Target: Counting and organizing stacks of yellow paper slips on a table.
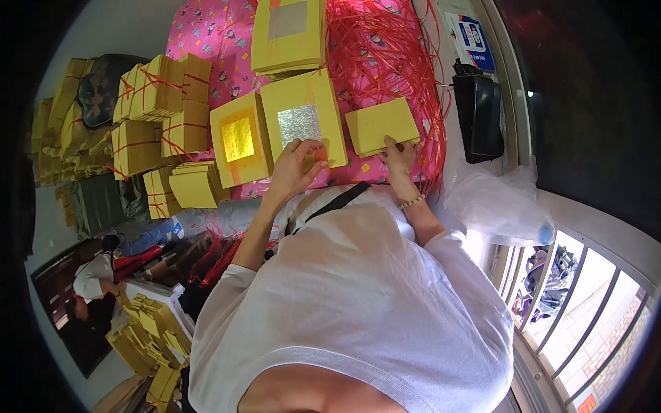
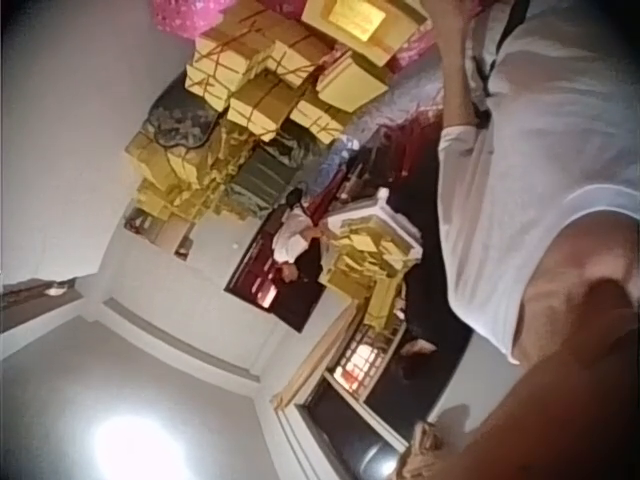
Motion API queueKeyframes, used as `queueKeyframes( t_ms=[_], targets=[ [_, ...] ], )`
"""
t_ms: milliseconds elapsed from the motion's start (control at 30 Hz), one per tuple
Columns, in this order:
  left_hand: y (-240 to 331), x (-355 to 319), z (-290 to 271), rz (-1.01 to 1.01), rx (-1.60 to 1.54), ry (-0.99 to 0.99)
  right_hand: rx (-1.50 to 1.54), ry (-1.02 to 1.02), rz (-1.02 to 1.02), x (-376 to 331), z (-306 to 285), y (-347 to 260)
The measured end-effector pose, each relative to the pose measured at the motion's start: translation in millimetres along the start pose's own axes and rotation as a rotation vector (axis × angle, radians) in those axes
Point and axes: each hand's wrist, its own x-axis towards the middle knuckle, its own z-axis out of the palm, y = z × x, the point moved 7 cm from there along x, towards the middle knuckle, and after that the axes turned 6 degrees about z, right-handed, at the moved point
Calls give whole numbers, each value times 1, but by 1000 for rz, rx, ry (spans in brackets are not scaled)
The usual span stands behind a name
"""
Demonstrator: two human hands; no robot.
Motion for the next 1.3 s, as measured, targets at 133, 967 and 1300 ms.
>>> queueKeyframes(
  t_ms=[133, 967, 1300],
  targets=[
    [-4, -1, 2, -11, -12, -16, -101, 45, -17, -3, -5, -4],
    [-19, -8, -6, 35, -20, -65, -683, -618, -617, -106, 76, -57],
    [-38, -5, -1, -87, -273, -121, -1023, -650, -864, -108, 103, -56]
  ],
)
